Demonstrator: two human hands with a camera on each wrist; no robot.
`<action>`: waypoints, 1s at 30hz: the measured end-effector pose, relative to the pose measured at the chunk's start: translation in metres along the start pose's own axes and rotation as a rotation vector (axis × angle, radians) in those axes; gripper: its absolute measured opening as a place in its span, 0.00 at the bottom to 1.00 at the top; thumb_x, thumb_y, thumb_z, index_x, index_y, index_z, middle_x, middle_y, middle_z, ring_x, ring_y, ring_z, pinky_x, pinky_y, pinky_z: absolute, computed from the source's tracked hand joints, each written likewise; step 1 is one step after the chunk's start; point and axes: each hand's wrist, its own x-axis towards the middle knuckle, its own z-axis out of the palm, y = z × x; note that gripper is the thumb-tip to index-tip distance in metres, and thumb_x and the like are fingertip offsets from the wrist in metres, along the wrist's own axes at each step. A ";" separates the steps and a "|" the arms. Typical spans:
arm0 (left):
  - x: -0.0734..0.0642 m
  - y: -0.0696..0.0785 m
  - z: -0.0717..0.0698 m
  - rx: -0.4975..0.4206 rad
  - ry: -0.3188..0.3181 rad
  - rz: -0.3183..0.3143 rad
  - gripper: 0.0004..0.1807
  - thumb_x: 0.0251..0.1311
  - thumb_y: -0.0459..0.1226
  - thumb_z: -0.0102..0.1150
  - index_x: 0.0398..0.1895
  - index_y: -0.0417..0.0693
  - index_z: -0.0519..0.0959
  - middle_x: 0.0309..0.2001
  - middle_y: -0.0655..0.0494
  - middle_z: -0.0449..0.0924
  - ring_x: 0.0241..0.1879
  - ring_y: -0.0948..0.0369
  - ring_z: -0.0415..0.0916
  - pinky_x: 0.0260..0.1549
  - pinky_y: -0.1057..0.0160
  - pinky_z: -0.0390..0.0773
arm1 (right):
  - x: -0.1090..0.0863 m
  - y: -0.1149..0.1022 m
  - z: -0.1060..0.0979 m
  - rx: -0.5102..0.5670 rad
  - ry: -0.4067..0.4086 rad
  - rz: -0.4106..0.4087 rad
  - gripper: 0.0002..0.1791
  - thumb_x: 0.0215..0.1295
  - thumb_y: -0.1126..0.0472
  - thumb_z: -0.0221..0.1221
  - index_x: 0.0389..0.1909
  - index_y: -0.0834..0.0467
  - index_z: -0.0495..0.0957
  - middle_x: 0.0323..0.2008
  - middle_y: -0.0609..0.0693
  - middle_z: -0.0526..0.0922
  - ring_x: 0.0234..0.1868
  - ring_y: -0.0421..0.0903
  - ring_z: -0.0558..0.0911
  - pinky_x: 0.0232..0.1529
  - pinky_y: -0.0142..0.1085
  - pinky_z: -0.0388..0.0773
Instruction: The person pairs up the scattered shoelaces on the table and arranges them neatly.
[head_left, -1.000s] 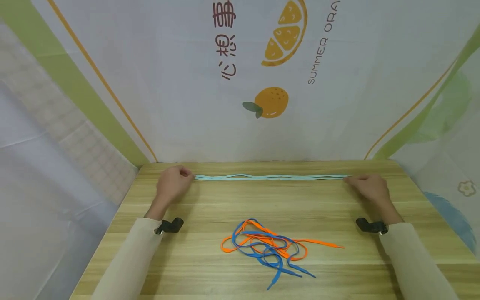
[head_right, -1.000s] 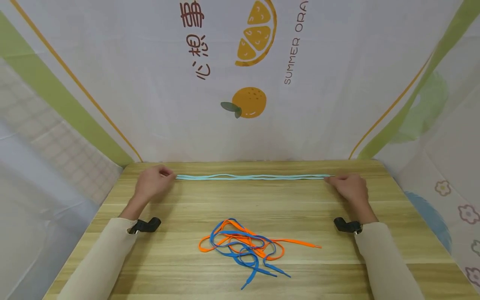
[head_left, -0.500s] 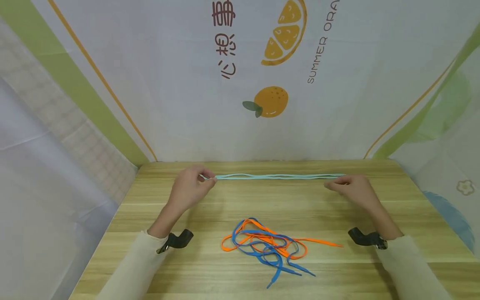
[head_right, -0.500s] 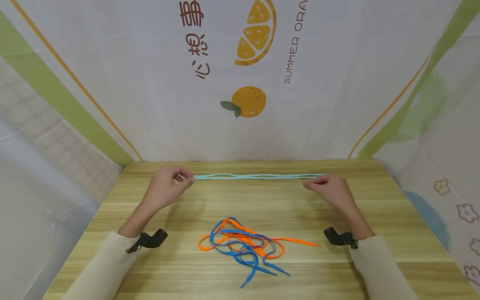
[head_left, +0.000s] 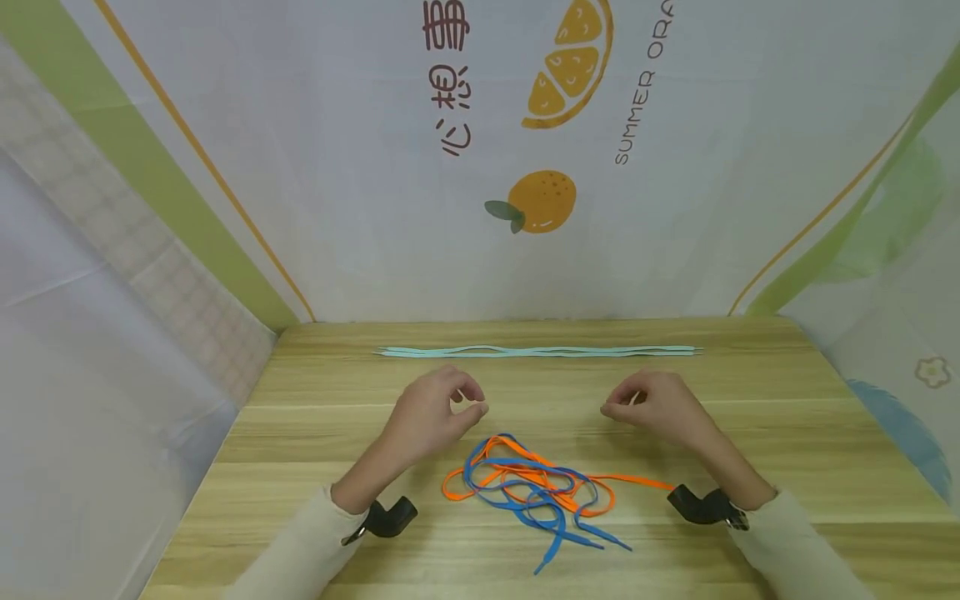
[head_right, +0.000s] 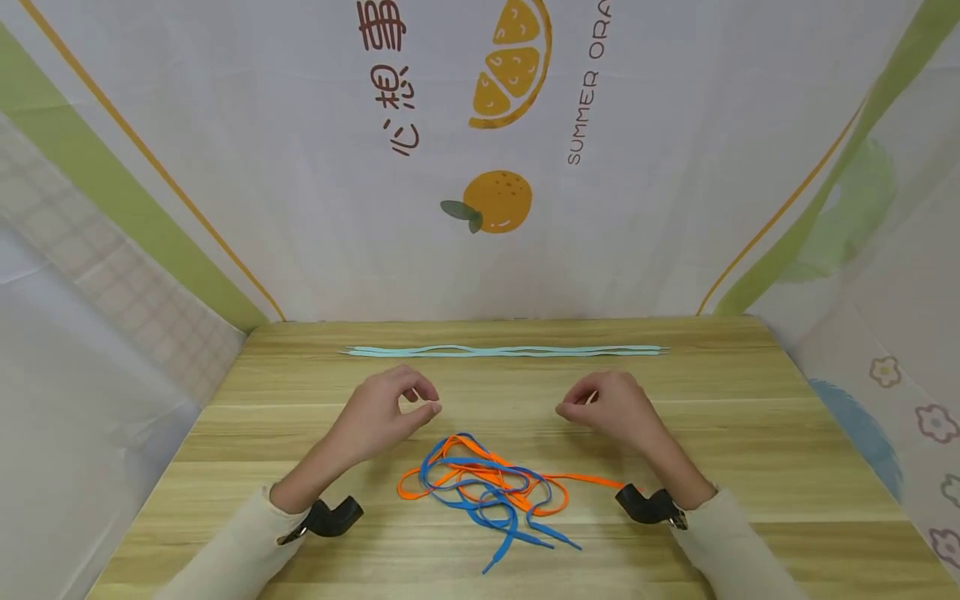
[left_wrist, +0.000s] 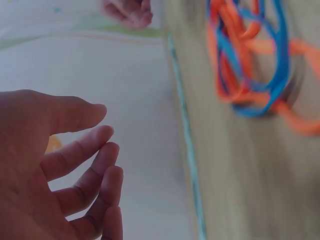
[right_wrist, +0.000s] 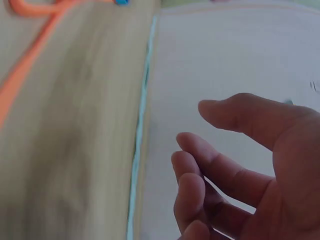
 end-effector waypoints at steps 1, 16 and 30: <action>-0.001 0.001 0.005 0.002 -0.011 0.005 0.03 0.67 0.38 0.76 0.37 0.53 0.89 0.40 0.62 0.85 0.40 0.58 0.83 0.39 0.57 0.81 | 0.000 -0.002 0.004 0.000 -0.013 -0.012 0.05 0.68 0.55 0.75 0.36 0.51 0.93 0.33 0.40 0.87 0.31 0.41 0.81 0.32 0.37 0.79; -0.014 0.014 0.046 -0.011 -0.174 0.097 0.03 0.65 0.37 0.77 0.36 0.52 0.90 0.37 0.59 0.86 0.35 0.62 0.78 0.39 0.61 0.78 | -0.013 -0.020 0.046 0.002 -0.237 -0.092 0.07 0.59 0.61 0.78 0.29 0.48 0.88 0.26 0.33 0.83 0.29 0.33 0.79 0.33 0.33 0.79; -0.013 0.029 0.058 0.009 -0.189 0.138 0.02 0.66 0.38 0.76 0.37 0.53 0.90 0.38 0.62 0.85 0.37 0.66 0.77 0.41 0.65 0.78 | -0.016 -0.022 0.057 -0.023 -0.275 -0.160 0.10 0.57 0.63 0.78 0.25 0.47 0.87 0.27 0.32 0.81 0.28 0.31 0.77 0.31 0.32 0.77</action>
